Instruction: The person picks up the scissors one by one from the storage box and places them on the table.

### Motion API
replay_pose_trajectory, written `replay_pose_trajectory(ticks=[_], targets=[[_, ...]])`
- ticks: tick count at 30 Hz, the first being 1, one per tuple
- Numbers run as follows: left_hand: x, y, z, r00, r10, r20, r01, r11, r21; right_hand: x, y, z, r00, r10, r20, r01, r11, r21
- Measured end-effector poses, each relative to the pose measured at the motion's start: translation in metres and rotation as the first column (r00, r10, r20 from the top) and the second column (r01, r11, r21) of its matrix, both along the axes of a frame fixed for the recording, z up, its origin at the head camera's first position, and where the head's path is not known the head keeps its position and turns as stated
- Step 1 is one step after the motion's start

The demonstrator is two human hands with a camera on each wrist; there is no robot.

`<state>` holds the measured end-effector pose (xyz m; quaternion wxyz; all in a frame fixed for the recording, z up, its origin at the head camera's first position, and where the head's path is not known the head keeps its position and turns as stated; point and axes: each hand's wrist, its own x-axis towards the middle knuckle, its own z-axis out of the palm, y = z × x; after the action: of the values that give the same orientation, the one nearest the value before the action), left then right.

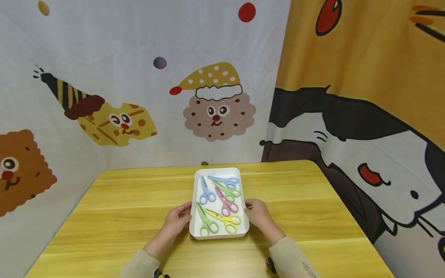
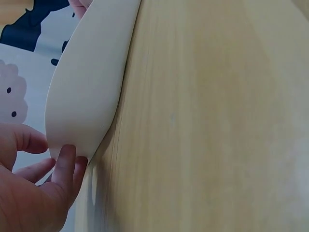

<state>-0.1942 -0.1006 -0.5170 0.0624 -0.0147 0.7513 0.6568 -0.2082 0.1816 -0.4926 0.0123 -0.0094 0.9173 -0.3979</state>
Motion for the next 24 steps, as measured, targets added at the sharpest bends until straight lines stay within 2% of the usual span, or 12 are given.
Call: replay_pose_trajectory(ticks=[8,15,19,24], targets=[[0.0,0.001,-0.001,1.0,0.009,-0.001,-0.009,1.0,0.0,0.002,-0.001,0.003,1.0,-0.001,0.018,0.001,1.0,-0.013],[0.002,0.008,0.005,0.992,0.054,-0.114,-0.063,0.995,-0.079,0.002,-0.001,0.003,1.0,-0.006,0.021,0.006,1.0,-0.016],[-0.001,0.011,0.006,0.991,0.104,-0.089,-0.115,0.985,-0.13,0.002,-0.002,0.004,1.0,-0.008,0.03,0.009,1.0,-0.017],[-0.003,0.011,0.004,0.99,0.124,-0.073,-0.135,0.976,-0.168,0.001,-0.003,0.005,0.999,-0.002,0.039,0.002,1.0,-0.008]])
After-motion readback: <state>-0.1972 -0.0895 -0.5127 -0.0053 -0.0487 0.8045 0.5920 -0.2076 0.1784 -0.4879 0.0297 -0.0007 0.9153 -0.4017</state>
